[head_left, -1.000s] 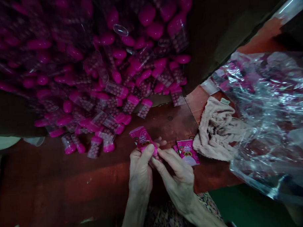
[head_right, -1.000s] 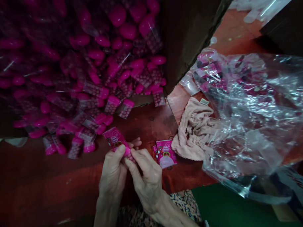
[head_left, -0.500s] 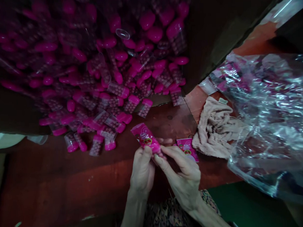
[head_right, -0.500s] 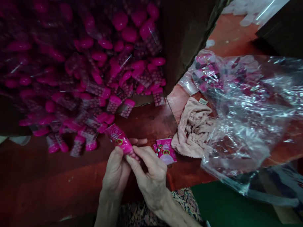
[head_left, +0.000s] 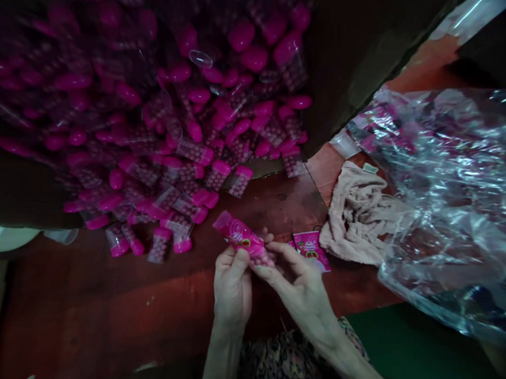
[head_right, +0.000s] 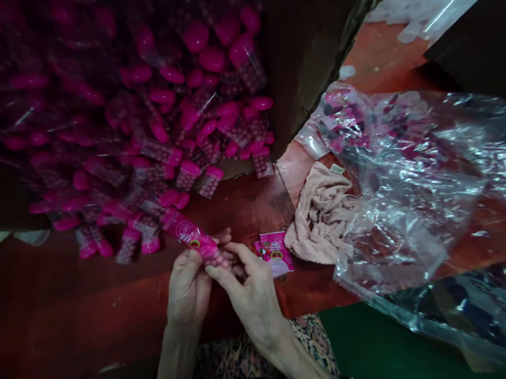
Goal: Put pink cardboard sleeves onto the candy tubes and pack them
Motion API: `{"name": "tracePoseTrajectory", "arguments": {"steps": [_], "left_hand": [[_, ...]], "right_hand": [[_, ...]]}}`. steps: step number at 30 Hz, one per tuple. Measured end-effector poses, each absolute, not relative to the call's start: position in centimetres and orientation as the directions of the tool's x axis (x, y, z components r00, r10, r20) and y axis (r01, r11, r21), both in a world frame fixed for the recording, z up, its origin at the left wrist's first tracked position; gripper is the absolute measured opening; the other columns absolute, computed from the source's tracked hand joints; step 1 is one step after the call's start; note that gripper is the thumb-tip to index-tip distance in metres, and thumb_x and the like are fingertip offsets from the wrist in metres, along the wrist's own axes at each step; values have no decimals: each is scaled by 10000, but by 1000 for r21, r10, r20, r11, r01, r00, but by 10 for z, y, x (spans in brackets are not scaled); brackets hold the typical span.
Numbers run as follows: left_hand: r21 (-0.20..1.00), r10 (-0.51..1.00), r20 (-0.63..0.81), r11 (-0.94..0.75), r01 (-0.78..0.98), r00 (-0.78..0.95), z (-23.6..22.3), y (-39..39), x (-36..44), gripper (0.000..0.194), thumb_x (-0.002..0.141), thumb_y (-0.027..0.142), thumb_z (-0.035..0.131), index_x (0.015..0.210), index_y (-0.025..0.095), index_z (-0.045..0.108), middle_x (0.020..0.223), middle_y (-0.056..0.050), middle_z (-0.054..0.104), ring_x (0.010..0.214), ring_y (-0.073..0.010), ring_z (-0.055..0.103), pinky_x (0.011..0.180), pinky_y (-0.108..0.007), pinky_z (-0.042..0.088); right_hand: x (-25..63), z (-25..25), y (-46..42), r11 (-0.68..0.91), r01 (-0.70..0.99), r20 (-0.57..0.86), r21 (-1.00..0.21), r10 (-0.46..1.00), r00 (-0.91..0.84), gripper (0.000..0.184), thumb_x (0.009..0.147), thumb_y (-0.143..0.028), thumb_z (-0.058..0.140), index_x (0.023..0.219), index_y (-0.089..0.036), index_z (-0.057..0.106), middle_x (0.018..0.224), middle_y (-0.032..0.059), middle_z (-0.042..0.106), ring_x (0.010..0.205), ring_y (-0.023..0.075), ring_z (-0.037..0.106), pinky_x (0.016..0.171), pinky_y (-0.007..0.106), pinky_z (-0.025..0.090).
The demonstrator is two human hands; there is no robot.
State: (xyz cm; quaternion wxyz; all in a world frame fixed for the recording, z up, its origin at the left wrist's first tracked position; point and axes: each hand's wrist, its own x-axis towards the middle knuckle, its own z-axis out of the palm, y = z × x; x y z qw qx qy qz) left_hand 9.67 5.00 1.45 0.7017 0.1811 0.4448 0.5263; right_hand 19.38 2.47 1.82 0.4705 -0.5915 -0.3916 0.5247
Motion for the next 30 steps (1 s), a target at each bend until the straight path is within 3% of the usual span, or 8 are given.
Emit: {"name": "tracePoseTrajectory", "arguments": {"steps": [4, 8, 15, 19, 22, 24, 27, 30], "left_hand": [[723, 870, -492, 419, -549, 15, 18, 53, 96, 247, 738, 397, 644, 806, 174, 727, 763, -77, 726, 503, -122, 595, 542, -259, 506], [735, 850, -526, 444, -512, -19, 23, 50, 98, 237, 728, 380, 656, 778, 159, 724, 796, -84, 730, 449, -90, 560, 411, -187, 429], [703, 840, -541, 471, -533, 29, 27, 36, 108, 262, 826, 333, 537, 861, 157, 727, 858, -97, 732, 710, -174, 658, 623, -252, 496], [669, 836, -546, 472, -574, 51, 27, 41, 100, 332, 810, 418, 543, 928, 157, 711, 943, -117, 720, 728, -179, 654, 591, -250, 493], [684, 874, -485, 405, -607, 37, 27, 47, 94, 412, 806, 495, 513, 950, 161, 706, 998, -121, 706, 835, -205, 648, 699, -288, 500], [708, 886, -463, 382, -594, 17, 27, 50, 93, 336, 789, 434, 573, 919, 158, 713, 970, -115, 715, 874, -214, 645, 767, -307, 489], [697, 852, -524, 417, -584, -18, 31, 51, 97, 225, 762, 332, 633, 854, 147, 723, 893, -107, 730, 831, -206, 659, 772, -305, 489], [648, 799, -601, 465, -603, -30, 35, 48, 103, 251, 749, 356, 640, 829, 133, 723, 867, -117, 733, 743, -191, 666, 713, -291, 507]], "right_hand": [[185, 15, 24, -329, -41, -328, -943, 944, -23, 246, 891, -361, 469, 791, -166, 582, 630, -21, 573, 542, 91, 535, 496, 181, 431], [177, 13, 18, -303, -20, -304, -953, 952, 32, 261, 905, -359, 436, 770, -165, 547, 567, -37, 533, 462, 76, 490, 441, 172, 372], [174, 16, 10, -254, 38, -246, -967, 959, 140, 233, 904, -338, 422, 813, -172, 558, 595, -27, 529, 497, 96, 521, 484, 186, 405], [178, 18, 18, -373, -251, -388, -894, 921, 15, 257, 890, -387, 454, 764, -178, 534, 607, -31, 490, 519, 83, 475, 489, 178, 405], [181, 20, 25, -470, -490, -488, -734, 867, -102, 271, 862, -422, 501, 759, -172, 523, 622, -42, 455, 490, 49, 401, 445, 140, 356], [182, 22, 27, -512, -544, -513, -665, 842, -167, 282, 849, -438, 520, 760, -171, 515, 602, -55, 422, 453, 31, 344, 395, 115, 287], [182, 23, 26, -556, -531, -525, -640, 820, -226, 298, 852, -464, 499, 761, -180, 500, 573, -69, 388, 405, 23, 287, 345, 110, 216], [181, 23, 22, -480, -398, -477, -782, 871, -113, 270, 869, -444, 470, 786, -192, 521, 604, -42, 467, 441, 54, 416, 396, 142, 347]]}}
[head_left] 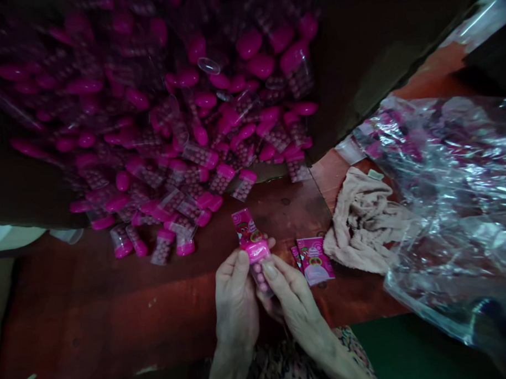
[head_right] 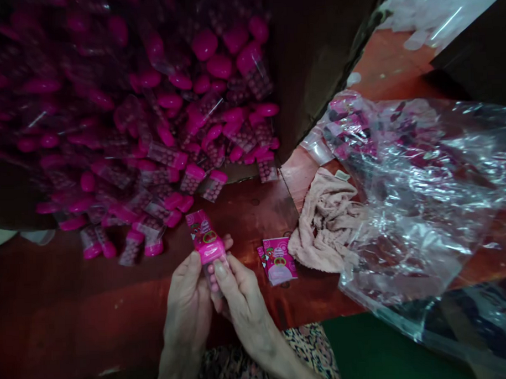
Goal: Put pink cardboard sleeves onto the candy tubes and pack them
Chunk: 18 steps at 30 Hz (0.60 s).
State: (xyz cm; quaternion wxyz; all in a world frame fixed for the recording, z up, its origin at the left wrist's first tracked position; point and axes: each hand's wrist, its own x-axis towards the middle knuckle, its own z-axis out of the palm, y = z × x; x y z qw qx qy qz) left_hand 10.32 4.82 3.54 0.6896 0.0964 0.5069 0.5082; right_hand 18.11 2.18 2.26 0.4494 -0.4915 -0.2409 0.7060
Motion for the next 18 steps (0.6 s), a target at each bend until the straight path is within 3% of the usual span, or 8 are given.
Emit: {"name": "tracePoseTrajectory", "arguments": {"steps": [3, 5, 7, 11, 15, 18], "left_hand": [[608, 770, -638, 501, -616, -3, 38, 42, 105, 264, 751, 366, 634, 840, 132, 718, 885, -121, 729, 760, -197, 668, 718, -295, 511], [593, 773, -634, 509, -624, 28, 36, 39, 104, 260, 762, 364, 622, 857, 140, 714, 912, -120, 724, 820, -214, 665, 760, -318, 506], [604, 799, -600, 495, -625, 54, 33, 37, 100, 268, 781, 375, 598, 891, 156, 707, 953, -116, 715, 863, -224, 656, 795, -342, 497], [706, 888, -459, 383, -595, 27, 26, 43, 94, 360, 784, 475, 556, 911, 168, 696, 1002, -112, 696, 947, -241, 623, 842, -363, 472], [763, 898, -439, 393, -512, 35, 25, 52, 89, 185, 779, 316, 607, 752, 159, 702, 872, -95, 715, 1001, -247, 595, 875, -351, 439], [770, 899, -425, 418, -482, 101, 27, 52, 86, 239, 800, 327, 570, 668, 163, 682, 854, -104, 715, 1024, -264, 578, 881, -370, 429]], "right_hand": [[182, 24, 19, -287, -13, -287, -958, 955, 72, 239, 898, -380, 419, 827, -192, 549, 622, 2, 574, 518, 115, 559, 475, 194, 436], [182, 25, 18, -173, 224, -153, -959, 983, 102, 211, 908, -330, 399, 852, -188, 545, 597, 6, 603, 490, 130, 584, 454, 203, 434], [181, 25, 19, -94, 353, -72, -931, 995, 74, 177, 913, -289, 396, 861, -186, 529, 594, 1, 620, 458, 128, 589, 431, 201, 423], [177, 21, 22, 24, 477, 38, -879, 999, 20, 198, 922, -272, 371, 788, -192, 493, 587, -3, 626, 424, 120, 586, 407, 197, 401], [175, 18, 22, 52, 536, 47, -843, 999, -24, 259, 937, -287, 330, 756, -191, 488, 552, -5, 608, 394, 114, 569, 401, 197, 394], [179, 24, 21, 27, 503, 3, -864, 999, -48, 248, 938, -292, 336, 801, -187, 514, 555, -6, 612, 383, 111, 560, 396, 195, 400]]}}
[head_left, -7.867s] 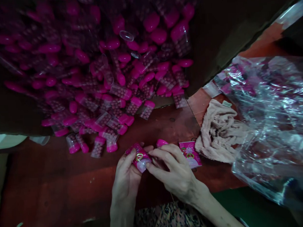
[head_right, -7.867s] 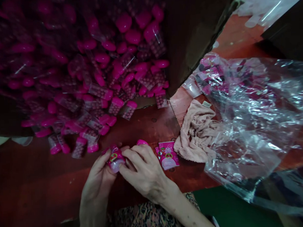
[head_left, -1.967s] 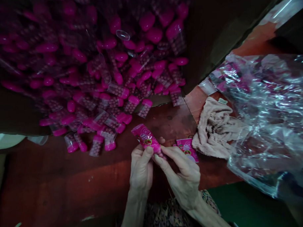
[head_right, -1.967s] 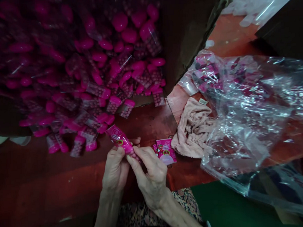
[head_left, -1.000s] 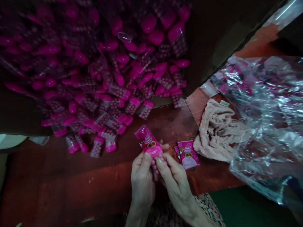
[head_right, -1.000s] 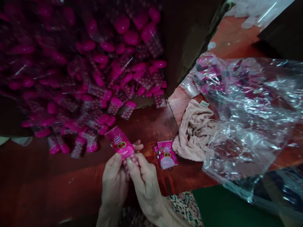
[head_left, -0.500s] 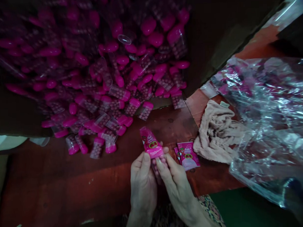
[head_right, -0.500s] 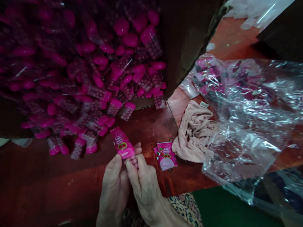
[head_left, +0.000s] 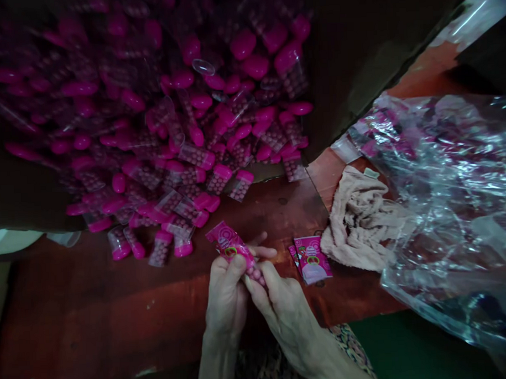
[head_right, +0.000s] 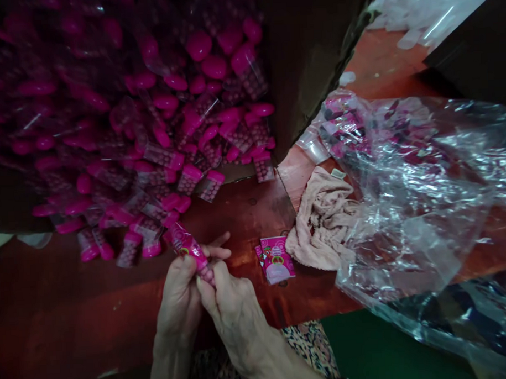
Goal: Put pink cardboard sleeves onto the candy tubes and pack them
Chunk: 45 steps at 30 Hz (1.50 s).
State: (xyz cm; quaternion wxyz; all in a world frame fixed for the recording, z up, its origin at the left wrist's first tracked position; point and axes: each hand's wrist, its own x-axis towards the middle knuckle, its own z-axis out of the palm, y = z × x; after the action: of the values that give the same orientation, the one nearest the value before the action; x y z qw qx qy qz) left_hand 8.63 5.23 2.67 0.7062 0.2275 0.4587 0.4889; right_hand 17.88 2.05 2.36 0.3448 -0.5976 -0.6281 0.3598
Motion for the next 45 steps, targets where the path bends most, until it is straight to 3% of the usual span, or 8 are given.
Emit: {"name": "tracePoseTrajectory", "arguments": {"steps": [8, 12, 17, 25, 31, 39, 43, 45], "left_hand": [[700, 872, -424, 487, -521, 245, 26, 45, 88, 225, 752, 383, 607, 736, 172, 682, 913, -127, 712, 1128, -317, 513, 889, -417, 419], [724, 880, -449, 460, -514, 155, 29, 43, 94, 203, 790, 321, 570, 773, 164, 698, 927, -126, 713, 1161, -294, 495, 916, -402, 408], [709, 857, -513, 452, -541, 44, 33, 42, 98, 309, 822, 402, 517, 861, 165, 712, 947, -117, 716, 1047, -272, 587, 894, -392, 441], [788, 865, -502, 465, -404, 16, 34, 35, 100, 310, 853, 356, 485, 897, 159, 721, 1050, -98, 694, 1108, -230, 550, 940, -309, 405], [733, 846, -532, 478, -484, 29, 29, 40, 95, 367, 850, 423, 462, 890, 163, 718, 984, -107, 712, 1072, -251, 574, 933, -362, 416], [792, 868, -492, 477, -380, 63, 36, 40, 93, 307, 841, 324, 484, 815, 150, 737, 1000, -112, 707, 1171, -277, 491, 967, -371, 376], [740, 838, -534, 528, -416, 112, 35, 40, 89, 362, 860, 371, 450, 869, 139, 727, 1059, -129, 683, 1104, -272, 545, 915, -366, 423], [742, 837, -546, 509, -437, 47, 34, 43, 87, 409, 866, 421, 427, 897, 133, 716, 1037, -137, 687, 1037, -259, 584, 867, -358, 456]], "right_hand": [[186, 34, 19, -34, 399, -42, -916, 999, -13, 208, 911, -274, 389, 927, -188, 578, 644, 19, 670, 517, 142, 637, 491, 204, 493], [185, 25, 22, -83, 316, -80, -945, 997, 23, 189, 901, -277, 401, 899, -185, 567, 601, -13, 628, 482, 123, 608, 456, 184, 462], [185, 27, 24, -110, 277, -104, -955, 994, 34, 266, 922, -352, 372, 766, -206, 532, 568, -33, 576, 441, 100, 543, 436, 174, 425], [180, 29, 16, -95, 243, -59, -965, 987, 152, 242, 928, -346, 362, 844, -222, 552, 587, -18, 600, 466, 122, 577, 461, 195, 450], [183, 33, 22, -139, 203, -134, -969, 990, 37, 255, 919, -332, 389, 839, -213, 601, 644, -2, 645, 541, 129, 616, 497, 188, 486], [184, 33, 9, -291, 286, -306, -913, 952, -8, 399, 902, -407, 399, 1206, -198, 552, 847, 66, 673, 767, 185, 648, 676, 255, 524], [188, 27, 15, -352, 149, -365, -924, 928, -70, 363, 889, -421, 452, 1174, -227, 566, 946, 50, 649, 858, 177, 602, 764, 266, 484], [188, 27, 21, -367, 25, -367, -930, 918, -149, 331, 871, -415, 499, 1130, -221, 568, 896, 24, 632, 799, 149, 585, 707, 235, 475]]}}
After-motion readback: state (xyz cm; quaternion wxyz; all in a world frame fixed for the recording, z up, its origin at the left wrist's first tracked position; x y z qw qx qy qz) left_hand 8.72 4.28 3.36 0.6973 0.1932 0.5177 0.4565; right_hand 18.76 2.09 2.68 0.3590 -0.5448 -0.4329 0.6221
